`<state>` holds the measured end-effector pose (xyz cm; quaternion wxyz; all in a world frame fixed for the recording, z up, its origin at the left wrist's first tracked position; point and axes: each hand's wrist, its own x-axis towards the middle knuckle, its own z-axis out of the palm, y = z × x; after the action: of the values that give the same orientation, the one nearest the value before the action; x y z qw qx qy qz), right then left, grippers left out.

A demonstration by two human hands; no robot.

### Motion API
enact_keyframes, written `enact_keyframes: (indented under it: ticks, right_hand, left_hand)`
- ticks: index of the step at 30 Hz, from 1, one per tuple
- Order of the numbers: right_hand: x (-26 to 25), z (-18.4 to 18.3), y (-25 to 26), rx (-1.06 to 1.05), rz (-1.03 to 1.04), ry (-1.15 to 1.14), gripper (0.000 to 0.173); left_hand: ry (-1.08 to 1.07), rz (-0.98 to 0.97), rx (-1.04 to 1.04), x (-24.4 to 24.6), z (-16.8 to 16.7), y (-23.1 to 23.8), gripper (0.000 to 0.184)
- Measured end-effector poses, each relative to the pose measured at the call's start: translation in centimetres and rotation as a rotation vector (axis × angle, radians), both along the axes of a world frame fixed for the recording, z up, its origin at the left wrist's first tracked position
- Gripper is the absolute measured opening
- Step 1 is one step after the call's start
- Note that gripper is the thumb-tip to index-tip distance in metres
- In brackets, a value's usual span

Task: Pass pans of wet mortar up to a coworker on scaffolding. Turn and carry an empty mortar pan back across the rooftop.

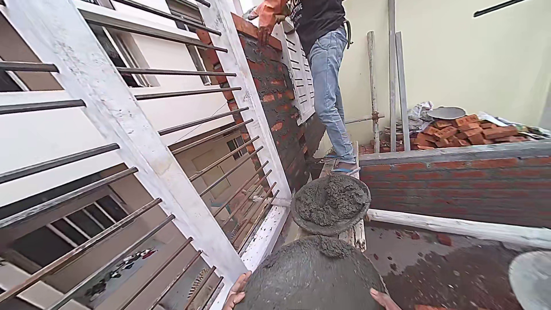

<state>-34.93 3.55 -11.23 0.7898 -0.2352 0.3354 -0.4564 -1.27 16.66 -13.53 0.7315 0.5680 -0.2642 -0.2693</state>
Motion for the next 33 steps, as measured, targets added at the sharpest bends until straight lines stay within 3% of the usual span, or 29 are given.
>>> enact_keyframes:
  ticks: [33]
  right_hand:
    - [0.0,0.5,0.1,0.021,-0.035,0.039,0.021]
  left_hand:
    - [0.121,0.072,0.02,-1.2,0.7,-0.1,0.048]
